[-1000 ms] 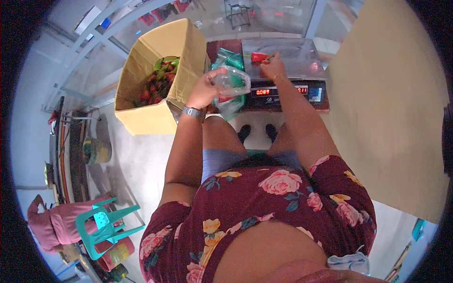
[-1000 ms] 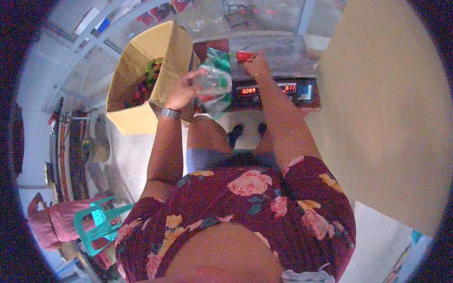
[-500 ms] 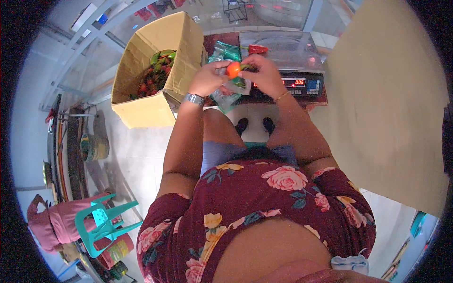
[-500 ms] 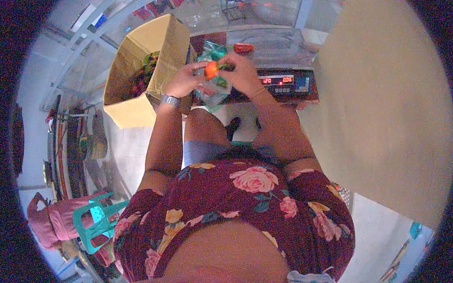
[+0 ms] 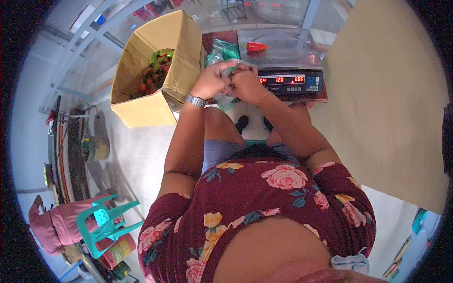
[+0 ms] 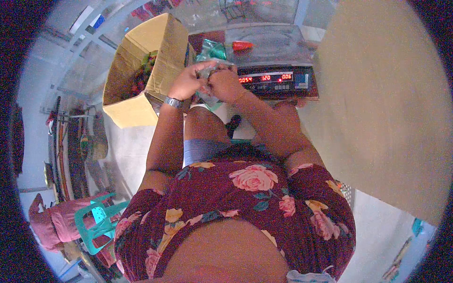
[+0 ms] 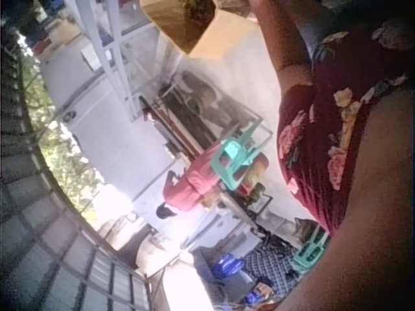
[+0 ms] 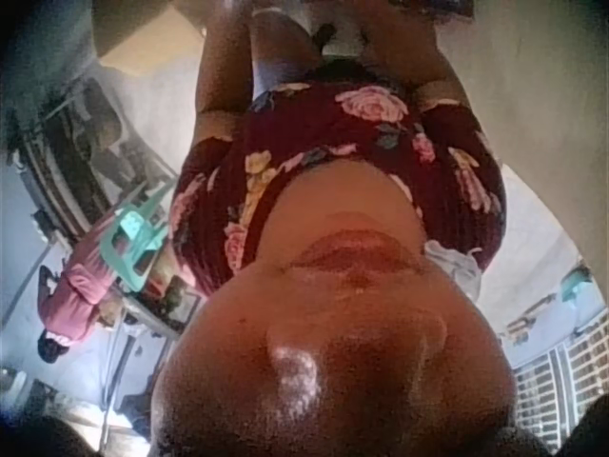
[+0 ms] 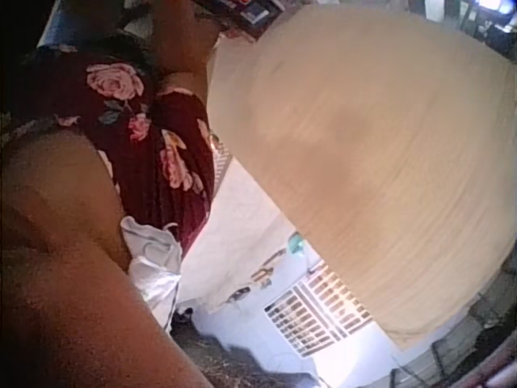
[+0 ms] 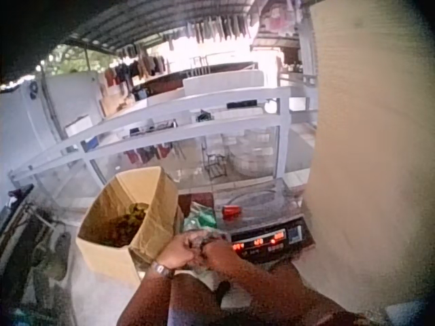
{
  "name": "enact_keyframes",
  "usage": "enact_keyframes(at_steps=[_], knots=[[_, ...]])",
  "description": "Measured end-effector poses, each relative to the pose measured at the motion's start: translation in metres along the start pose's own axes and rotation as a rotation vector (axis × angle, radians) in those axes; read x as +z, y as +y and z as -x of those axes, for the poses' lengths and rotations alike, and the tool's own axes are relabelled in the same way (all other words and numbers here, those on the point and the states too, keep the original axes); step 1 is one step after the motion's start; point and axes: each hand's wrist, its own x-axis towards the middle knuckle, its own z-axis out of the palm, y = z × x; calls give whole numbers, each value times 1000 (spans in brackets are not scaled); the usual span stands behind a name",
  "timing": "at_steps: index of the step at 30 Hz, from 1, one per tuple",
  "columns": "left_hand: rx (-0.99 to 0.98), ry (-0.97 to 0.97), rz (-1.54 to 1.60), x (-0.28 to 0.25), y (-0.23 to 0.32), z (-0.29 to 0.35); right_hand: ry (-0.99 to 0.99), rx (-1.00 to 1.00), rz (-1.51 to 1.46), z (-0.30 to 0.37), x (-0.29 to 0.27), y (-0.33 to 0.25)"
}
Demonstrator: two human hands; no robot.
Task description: The person picks up peppers from a box and places them on a digital scale before putting them into a plastic bag and tying it.
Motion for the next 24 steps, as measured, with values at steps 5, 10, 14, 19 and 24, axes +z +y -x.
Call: enact_keyframes(at_steps=[5, 10, 14, 19, 24], knots=[[182, 17, -149, -8, -24, -5, -188, -47, -50, -10, 3, 9], [81, 69, 62, -19, -30, 5, 62, 323, -598, -46, -14, 77], [196, 89, -186, -20, -14, 17, 219, 125, 177, -72, 6, 133], [267, 103, -131, -26, -27, 18, -163, 181, 417, -79, 24, 131], [201, 95, 8, -26, -29, 18, -195, 143, 431, -69, 15, 137]])
